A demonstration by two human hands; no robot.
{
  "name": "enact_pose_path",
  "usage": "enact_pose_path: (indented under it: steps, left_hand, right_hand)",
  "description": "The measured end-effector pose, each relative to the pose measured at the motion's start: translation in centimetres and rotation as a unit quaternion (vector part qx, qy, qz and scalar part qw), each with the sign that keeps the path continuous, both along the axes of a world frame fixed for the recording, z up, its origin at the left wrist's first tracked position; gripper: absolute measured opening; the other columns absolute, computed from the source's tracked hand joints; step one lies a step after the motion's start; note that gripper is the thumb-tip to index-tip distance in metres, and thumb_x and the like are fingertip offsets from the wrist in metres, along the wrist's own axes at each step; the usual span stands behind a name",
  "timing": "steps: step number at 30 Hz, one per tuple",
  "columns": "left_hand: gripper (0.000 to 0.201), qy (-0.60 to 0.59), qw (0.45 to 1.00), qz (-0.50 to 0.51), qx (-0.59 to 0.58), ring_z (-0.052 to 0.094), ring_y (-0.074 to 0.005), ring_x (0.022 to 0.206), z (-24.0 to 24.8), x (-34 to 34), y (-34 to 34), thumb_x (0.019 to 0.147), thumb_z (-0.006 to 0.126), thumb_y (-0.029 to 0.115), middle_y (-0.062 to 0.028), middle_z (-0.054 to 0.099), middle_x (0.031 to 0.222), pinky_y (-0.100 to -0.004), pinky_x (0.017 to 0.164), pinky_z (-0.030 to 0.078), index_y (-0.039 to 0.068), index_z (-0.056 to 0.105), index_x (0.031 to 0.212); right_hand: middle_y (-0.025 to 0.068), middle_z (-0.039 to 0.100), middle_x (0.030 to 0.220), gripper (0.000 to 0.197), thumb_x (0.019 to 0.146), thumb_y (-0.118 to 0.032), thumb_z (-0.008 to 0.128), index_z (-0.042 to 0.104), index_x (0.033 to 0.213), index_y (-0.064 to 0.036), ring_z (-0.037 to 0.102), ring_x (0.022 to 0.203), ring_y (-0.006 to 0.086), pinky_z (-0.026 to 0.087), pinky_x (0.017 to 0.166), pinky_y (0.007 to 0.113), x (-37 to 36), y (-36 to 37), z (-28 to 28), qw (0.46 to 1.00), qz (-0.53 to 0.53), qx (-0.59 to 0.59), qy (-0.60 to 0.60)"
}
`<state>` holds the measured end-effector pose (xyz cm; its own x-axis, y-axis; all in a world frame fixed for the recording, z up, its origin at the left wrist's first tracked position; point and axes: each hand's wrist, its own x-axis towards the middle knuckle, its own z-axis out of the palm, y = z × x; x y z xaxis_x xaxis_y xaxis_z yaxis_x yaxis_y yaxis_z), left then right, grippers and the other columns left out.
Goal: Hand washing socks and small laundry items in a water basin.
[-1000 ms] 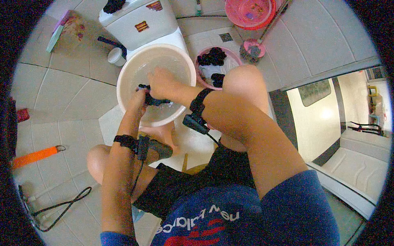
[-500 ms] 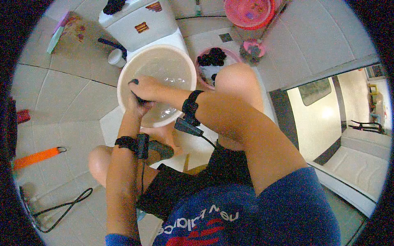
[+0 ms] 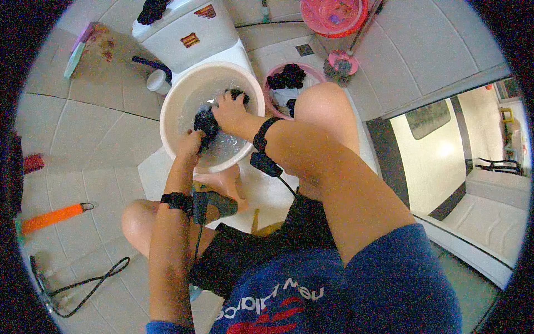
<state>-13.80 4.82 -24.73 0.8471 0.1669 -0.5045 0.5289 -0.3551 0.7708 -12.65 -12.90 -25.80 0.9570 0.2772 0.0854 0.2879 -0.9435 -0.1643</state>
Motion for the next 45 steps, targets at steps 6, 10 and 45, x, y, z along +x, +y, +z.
enact_pose_path:
  steps: [6,10,45]
  left_hand:
    - [0.058,0.089,0.986,-0.033,-0.136,0.052,-0.0325,0.126,-3.9,2.2,0.4,0.092,0.054,0.028,-0.0196,0.053,0.140,-0.0508,0.103,0.040,0.001,0.046,0.143]
    - [0.068,0.185,0.881,0.047,-0.433,0.042,-0.0399,0.136,-1.8,2.3,0.6,0.098,0.046,0.053,-0.0161,0.046,0.150,-0.0714,0.103,0.030,0.008,0.044,0.148]
    - [0.053,0.134,0.888,0.090,-0.430,0.063,-0.0347,0.111,1.3,2.1,0.2,0.100,0.043,0.052,-0.0143,0.062,0.127,-0.0573,0.085,0.056,0.014,0.054,0.135]
  right_hand:
    - [0.0173,0.064,0.126,0.036,0.082,-0.022,0.071,0.071,0.118,-0.0145,0.055,0.123,0.0414,0.050,0.094,0.055,2.2,-0.7,-2.5,0.993,-0.042,-0.009,0.110]
    - [0.0187,0.072,0.108,0.035,0.082,-0.027,0.071,0.072,0.112,-0.0091,0.067,0.104,0.0354,0.052,0.093,0.041,3.5,1.6,3.0,0.916,-0.001,0.258,0.309]
    - [0.0231,0.067,0.119,0.047,0.081,-0.027,0.072,0.066,0.118,0.0005,0.065,0.111,0.0340,0.050,0.098,0.043,2.0,3.9,5.8,0.853,0.001,0.490,0.179]
